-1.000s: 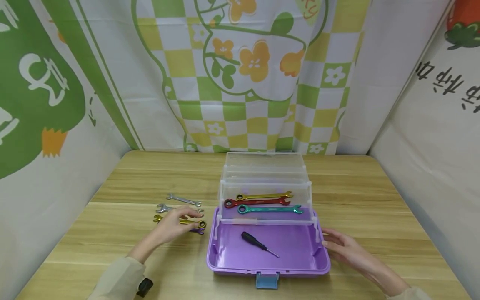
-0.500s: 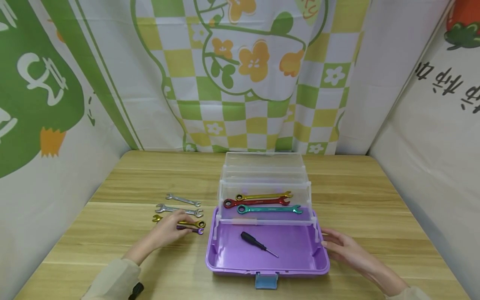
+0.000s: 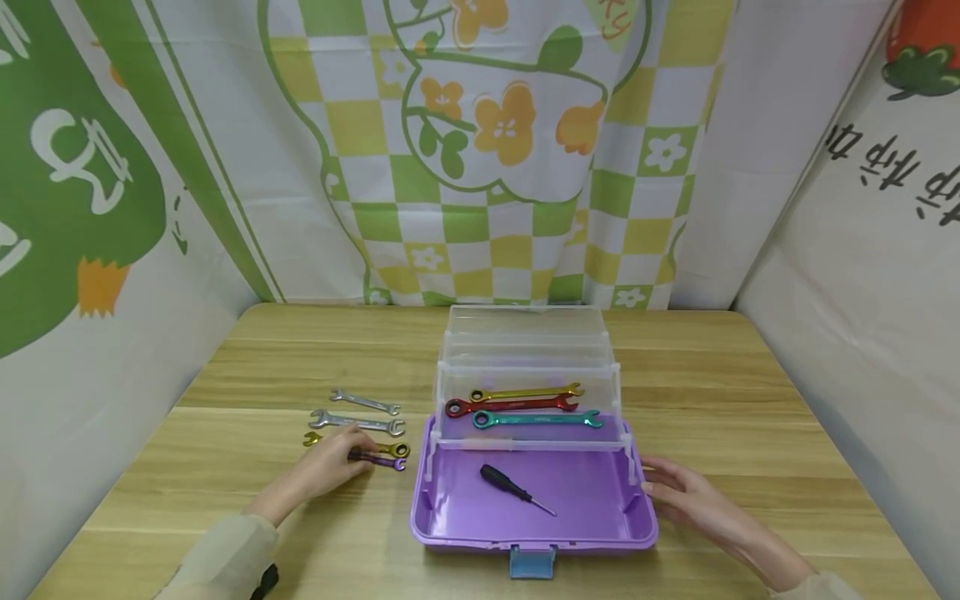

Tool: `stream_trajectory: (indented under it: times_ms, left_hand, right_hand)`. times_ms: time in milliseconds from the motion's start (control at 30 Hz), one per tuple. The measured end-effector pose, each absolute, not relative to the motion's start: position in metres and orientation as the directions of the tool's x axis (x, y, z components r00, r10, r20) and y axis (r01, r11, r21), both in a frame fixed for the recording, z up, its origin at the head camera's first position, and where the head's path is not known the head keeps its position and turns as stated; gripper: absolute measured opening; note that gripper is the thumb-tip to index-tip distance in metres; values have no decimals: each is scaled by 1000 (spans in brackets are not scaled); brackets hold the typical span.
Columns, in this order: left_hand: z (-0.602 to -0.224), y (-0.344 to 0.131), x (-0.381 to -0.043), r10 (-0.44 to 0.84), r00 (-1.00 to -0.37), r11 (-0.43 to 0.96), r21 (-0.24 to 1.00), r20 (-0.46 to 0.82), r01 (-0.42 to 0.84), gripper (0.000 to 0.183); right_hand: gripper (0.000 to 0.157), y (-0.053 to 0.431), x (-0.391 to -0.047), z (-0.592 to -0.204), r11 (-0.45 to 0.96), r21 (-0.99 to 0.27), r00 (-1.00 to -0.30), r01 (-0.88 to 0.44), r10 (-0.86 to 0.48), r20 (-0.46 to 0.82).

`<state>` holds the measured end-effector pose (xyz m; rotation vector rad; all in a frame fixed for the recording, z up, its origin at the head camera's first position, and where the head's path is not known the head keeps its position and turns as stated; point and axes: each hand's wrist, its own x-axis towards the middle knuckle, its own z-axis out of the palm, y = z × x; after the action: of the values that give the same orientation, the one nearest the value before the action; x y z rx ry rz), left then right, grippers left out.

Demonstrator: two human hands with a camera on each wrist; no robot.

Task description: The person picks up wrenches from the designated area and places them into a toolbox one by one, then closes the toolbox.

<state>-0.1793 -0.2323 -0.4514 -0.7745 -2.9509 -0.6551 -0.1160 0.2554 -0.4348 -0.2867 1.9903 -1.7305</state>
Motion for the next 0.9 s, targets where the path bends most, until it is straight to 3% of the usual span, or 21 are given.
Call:
stream_trajectory:
  times_ms: [300,900]
  left_hand:
    - [-455,-234,-182,514,-848,771,363,131,524,15]
    - [-458,-239,-190,548,-830,687,510,105,518,14]
  right_hand:
    - [65,255,-116,-435,173,-974,-860,144,-465,-209]
    - [66,256,-116,-436,163,-977,-859,141,-471,-202]
